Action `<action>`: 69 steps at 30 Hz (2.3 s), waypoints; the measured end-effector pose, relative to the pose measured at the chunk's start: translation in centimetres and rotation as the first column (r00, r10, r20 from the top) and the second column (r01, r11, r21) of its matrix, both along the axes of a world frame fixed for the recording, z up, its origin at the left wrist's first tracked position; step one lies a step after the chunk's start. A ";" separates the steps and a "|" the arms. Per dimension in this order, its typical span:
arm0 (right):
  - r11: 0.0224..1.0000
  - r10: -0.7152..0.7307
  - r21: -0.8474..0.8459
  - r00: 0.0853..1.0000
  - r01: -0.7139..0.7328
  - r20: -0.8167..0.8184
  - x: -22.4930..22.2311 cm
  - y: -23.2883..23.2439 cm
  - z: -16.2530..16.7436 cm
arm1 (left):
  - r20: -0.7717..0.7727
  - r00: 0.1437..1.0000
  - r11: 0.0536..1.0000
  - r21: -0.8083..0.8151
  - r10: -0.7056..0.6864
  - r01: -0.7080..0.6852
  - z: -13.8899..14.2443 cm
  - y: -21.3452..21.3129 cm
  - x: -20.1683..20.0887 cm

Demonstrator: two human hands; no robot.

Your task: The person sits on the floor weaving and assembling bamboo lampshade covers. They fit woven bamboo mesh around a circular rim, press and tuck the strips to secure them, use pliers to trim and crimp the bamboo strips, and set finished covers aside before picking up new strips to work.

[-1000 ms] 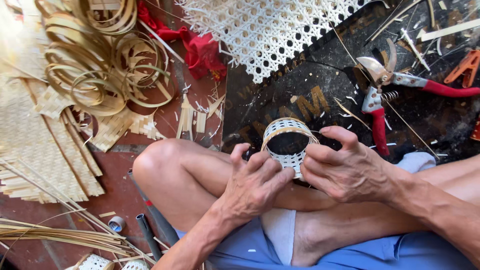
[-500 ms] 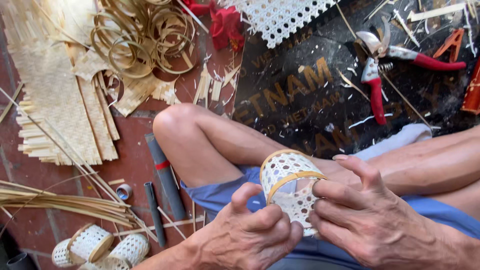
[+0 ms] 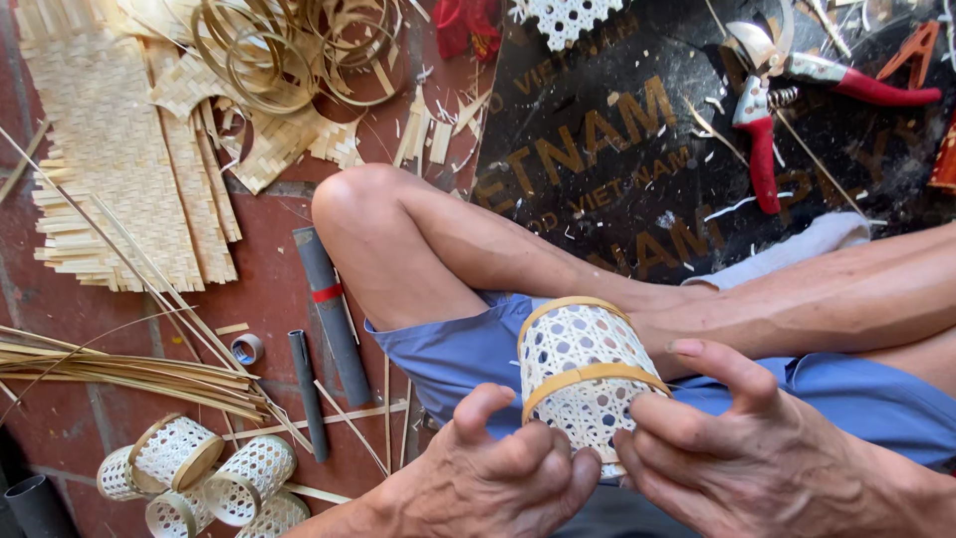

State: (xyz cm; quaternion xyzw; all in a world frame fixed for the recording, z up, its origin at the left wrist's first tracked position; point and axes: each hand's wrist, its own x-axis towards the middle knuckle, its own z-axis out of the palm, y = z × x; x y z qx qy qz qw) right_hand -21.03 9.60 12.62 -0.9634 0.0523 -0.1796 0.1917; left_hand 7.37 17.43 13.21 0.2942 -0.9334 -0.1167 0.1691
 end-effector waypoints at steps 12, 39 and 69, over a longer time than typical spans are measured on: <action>0.993 -0.078 -0.081 0.996 0.080 0.034 -0.1 2.0 -2.9 | -0.116 0.992 0.998 0.007 0.056 -0.055 -1.8 0.6 0.3; 0.972 -0.082 -0.216 0.995 0.091 0.051 -1.8 4.3 -3.5 | -0.134 0.978 0.967 -0.173 0.162 -0.184 -4.9 4.7 -1.3; 0.997 -0.043 0.067 0.997 0.038 0.067 -0.9 1.1 -0.5 | 0.019 0.957 0.952 -0.094 -0.290 0.291 1.8 -7.1 1.3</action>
